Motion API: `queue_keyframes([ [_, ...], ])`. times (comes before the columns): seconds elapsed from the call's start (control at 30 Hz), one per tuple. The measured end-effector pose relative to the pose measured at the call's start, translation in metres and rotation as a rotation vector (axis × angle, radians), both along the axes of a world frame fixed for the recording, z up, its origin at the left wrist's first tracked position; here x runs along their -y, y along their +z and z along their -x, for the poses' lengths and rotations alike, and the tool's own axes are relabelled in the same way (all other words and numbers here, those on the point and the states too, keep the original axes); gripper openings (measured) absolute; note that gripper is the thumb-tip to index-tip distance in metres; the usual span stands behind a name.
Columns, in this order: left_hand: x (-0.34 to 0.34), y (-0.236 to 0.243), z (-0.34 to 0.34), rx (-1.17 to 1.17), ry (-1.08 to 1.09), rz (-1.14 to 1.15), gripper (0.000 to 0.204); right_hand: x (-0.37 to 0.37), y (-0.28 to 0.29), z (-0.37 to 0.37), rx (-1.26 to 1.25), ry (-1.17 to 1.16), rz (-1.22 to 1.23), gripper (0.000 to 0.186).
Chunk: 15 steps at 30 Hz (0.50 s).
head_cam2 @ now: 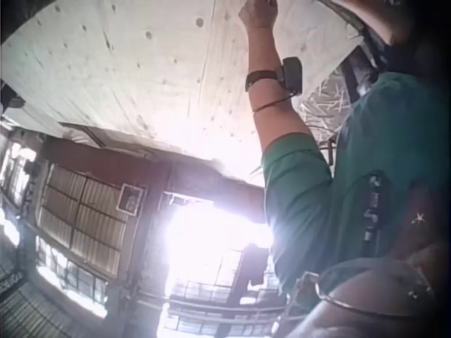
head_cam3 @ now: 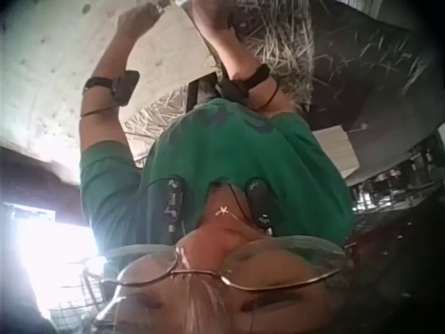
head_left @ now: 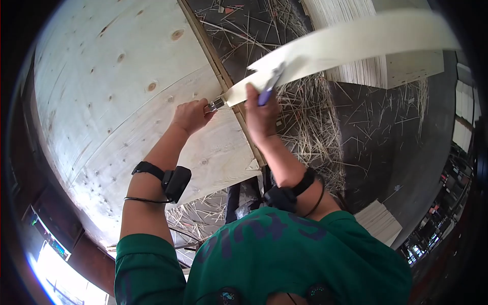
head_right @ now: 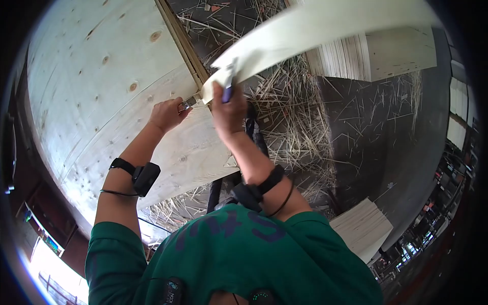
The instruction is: The person uses a scraper to pry up and remove thin strips of wood from a large plywood sheet, occasionally using a staple gun on the surface. They flip the board over to continue removing strips from the other side, setting the detached pieces aside by hand.
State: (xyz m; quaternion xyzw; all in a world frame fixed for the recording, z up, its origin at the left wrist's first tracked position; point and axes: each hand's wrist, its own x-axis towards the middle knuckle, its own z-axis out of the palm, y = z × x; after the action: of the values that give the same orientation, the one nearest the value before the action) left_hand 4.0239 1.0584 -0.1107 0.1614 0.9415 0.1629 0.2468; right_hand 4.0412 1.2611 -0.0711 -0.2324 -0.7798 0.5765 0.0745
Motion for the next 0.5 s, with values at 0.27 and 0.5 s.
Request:
queue_keyframes([
  [0.27, 0.019, 0.038, -0.008, 0.115, 0.007, 0.055, 0.032, 0.015, 0.037, 0.010, 0.025, 0.271, -0.304, 0.020],
  [0.5, 0.031, 0.079, 0.001, 0.349, 0.026, 0.007, 0.037, -0.036, 0.045, -0.002, 0.131, -0.042, 0.145, 0.024],
])
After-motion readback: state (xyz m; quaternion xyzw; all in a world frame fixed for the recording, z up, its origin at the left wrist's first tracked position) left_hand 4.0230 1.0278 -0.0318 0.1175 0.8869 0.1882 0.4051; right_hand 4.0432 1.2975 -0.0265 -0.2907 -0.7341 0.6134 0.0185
